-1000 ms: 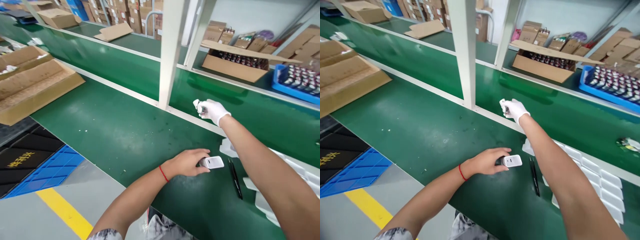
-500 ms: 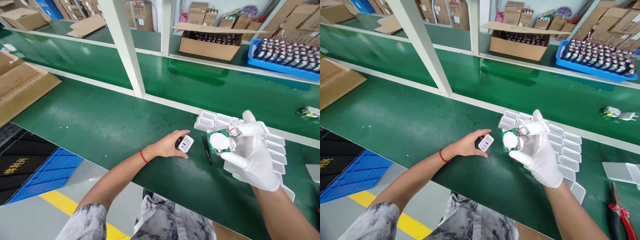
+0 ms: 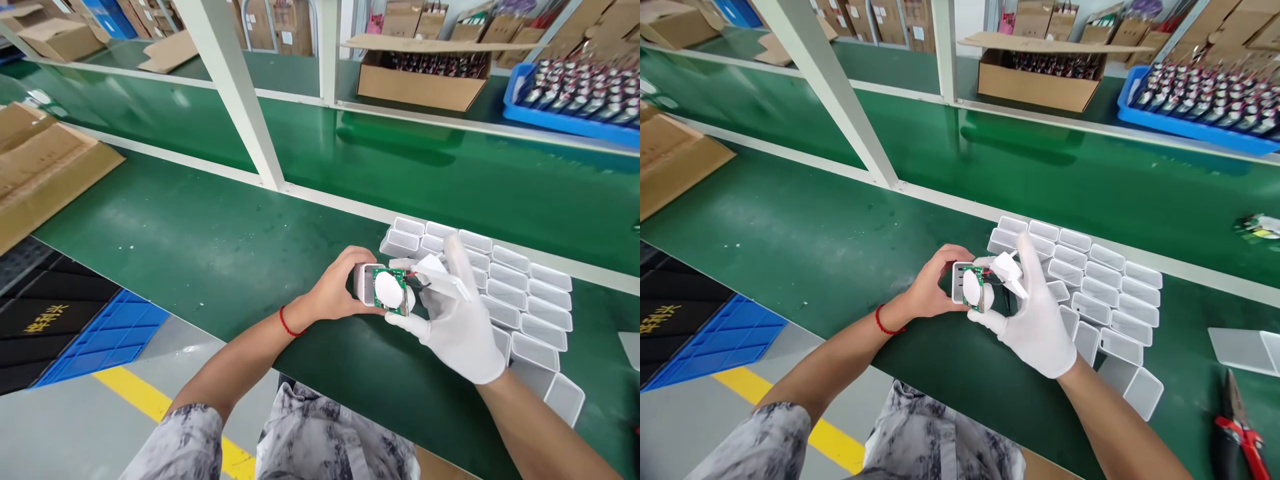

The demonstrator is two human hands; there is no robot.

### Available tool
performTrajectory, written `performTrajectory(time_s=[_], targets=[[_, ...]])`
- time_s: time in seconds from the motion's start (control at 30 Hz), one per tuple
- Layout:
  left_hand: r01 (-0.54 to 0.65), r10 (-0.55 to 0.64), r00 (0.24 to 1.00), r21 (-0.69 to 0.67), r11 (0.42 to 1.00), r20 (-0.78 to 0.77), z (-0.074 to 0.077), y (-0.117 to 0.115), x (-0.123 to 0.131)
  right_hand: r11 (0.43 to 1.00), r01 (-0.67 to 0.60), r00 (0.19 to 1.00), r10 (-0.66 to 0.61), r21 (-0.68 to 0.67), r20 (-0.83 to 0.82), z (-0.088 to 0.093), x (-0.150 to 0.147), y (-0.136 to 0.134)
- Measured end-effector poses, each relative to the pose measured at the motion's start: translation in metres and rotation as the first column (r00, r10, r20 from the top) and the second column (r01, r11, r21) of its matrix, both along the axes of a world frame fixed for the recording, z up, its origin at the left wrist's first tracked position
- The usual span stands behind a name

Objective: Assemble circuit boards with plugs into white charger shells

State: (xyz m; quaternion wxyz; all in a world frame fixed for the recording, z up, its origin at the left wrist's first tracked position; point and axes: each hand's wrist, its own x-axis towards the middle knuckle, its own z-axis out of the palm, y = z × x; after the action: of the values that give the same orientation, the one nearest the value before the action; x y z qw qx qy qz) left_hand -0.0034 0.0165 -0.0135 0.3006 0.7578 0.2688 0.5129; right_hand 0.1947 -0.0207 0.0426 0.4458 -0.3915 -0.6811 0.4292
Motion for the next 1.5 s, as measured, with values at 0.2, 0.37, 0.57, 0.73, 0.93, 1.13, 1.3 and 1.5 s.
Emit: performTrajectory(time_s=[0.2,0.37,0.57,0.73,0.93,1.13,1.3,1.5], targets=[[-0.028,0.019,0.992,-0.067,0.997,-0.124,0.000,-0.009,-0.001,1.000,0.009,0.999,-0.009,-0.010,0.037,0.003,-0.009,0.002],[-0.088,0.081,0.980,-0.030,0.996,-0.184,0.002,-0.009,-0.001,0.999,0.021,0.998,-0.020,-0.025,0.051,0.010,-0.012,0.002],[-0.046,0.055,0.988,0.062,0.997,-0.148,-0.003,-0.007,0.001,0.996,0.057,0.973,-0.072,0.075,0.221,0.011,-0.014,0.004],[-0.048,0.057,0.987,0.060,0.997,-0.153,-0.003,-0.007,0.001,0.993,0.050,0.988,-0.065,0.109,0.139,0.003,-0.015,0.001],[-0.047,0.057,0.985,0.067,0.997,-0.166,-0.001,-0.007,-0.001,0.997,0.020,0.997,-0.026,0.075,0.079,-0.002,-0.011,-0.002],[-0.026,0.028,0.979,0.015,1.000,-0.202,-0.001,-0.007,-0.002,0.990,0.101,0.993,-0.093,-0.099,0.078,0.007,-0.015,0.001],[-0.035,0.032,0.970,-0.008,0.999,-0.240,-0.001,-0.008,-0.002,0.985,0.111,0.990,-0.097,-0.135,0.105,0.009,-0.015,0.001],[-0.021,0.012,0.970,-0.035,0.999,-0.242,0.002,-0.009,-0.003,0.986,0.030,0.999,-0.028,-0.162,0.017,0.006,-0.009,0.002]])
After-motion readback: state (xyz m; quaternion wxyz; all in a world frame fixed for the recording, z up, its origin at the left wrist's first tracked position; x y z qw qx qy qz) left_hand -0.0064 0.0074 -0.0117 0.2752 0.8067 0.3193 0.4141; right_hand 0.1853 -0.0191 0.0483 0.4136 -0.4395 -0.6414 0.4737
